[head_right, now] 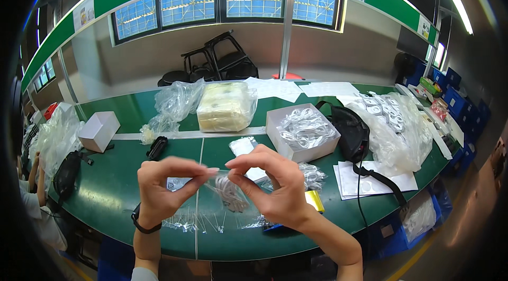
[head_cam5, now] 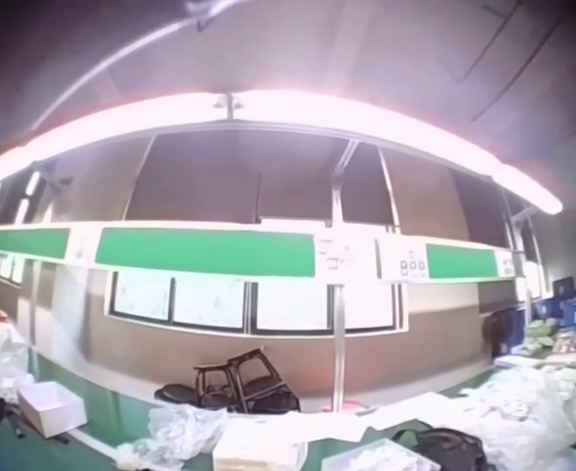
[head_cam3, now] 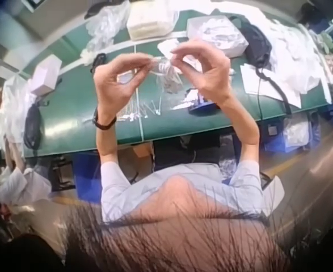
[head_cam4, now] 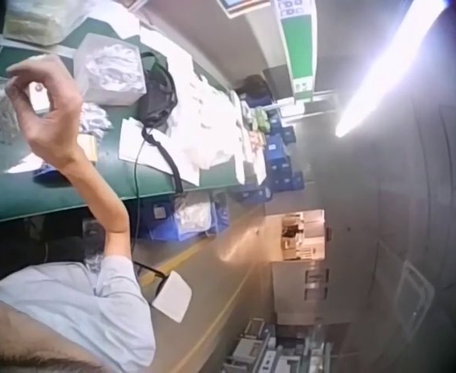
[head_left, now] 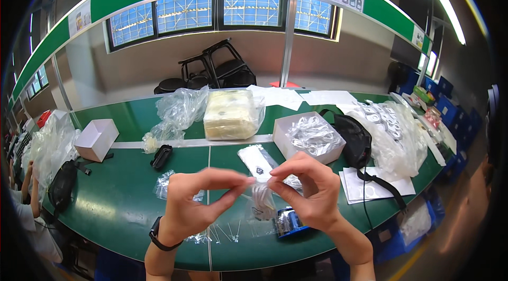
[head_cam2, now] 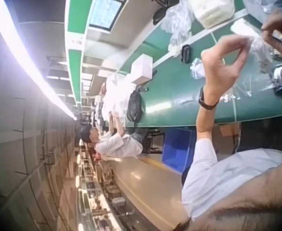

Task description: Packaging small manufactured components into individual plastic bags and sealing them on an assembly line.

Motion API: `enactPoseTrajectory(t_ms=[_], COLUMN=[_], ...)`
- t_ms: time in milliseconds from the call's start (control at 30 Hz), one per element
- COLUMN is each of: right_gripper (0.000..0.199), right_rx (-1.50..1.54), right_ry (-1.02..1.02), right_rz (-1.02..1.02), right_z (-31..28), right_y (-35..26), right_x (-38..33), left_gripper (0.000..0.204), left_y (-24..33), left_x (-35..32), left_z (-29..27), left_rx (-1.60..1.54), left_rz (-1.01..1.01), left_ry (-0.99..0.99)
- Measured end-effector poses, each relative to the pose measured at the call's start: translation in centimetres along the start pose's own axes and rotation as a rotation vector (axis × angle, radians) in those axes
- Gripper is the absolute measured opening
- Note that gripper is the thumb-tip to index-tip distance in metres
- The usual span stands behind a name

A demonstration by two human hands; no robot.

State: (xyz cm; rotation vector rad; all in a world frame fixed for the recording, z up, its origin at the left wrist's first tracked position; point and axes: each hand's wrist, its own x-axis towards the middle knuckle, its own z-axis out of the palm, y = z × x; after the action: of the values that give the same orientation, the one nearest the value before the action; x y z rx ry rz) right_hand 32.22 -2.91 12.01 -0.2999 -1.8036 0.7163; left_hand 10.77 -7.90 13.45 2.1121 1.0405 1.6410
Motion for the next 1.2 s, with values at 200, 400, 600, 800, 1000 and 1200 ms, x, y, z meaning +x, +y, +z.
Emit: enactPoseTrajectory(t_ms=[200, 400, 600, 800, 1000, 1200], right_gripper=[0.032, 0.012, 0.01, 0.01, 0.018, 0.033], right_rx=[-0.1, -0.237, -0.704, -1.201, -1.234, -1.239], right_ry=[0.013, -0.057, 0.378, 0.164, -0.085, -0.68], right_rz=[-0.045, 0.09, 0.07, -0.014, 0.124, 0.412], right_z=[1.1, 0.0, -6.6, -12.1, -8.9, -8.0], right_y=[0.6, 2.2, 6.6, 13.9, 13.7, 12.9], right_x=[-0.8, -0.2, 2.4, 1.9, -1.4, -4.5], left_gripper=[0.011, 0.008, 0.011, 0.011, 0.014, 0.018], left_y=[-1.5, -1.8, -5.2, -5.5, -5.4, -6.0], left_x=[0.3, 0.1, 0.9, 1.7, 1.7, 1.8], left_z=[1.7, 1.8, 1.1, -1.2, -2.9, -3.4], left_rx=[-0.129, -0.091, -0.182, -0.278, -0.264, -0.271], left_rz=[-0.099, -0.256, -0.32, -0.327, -0.335, -0.344], left_ry=[-0.091, -0.06, 0.091, 0.139, 0.161, 0.148])
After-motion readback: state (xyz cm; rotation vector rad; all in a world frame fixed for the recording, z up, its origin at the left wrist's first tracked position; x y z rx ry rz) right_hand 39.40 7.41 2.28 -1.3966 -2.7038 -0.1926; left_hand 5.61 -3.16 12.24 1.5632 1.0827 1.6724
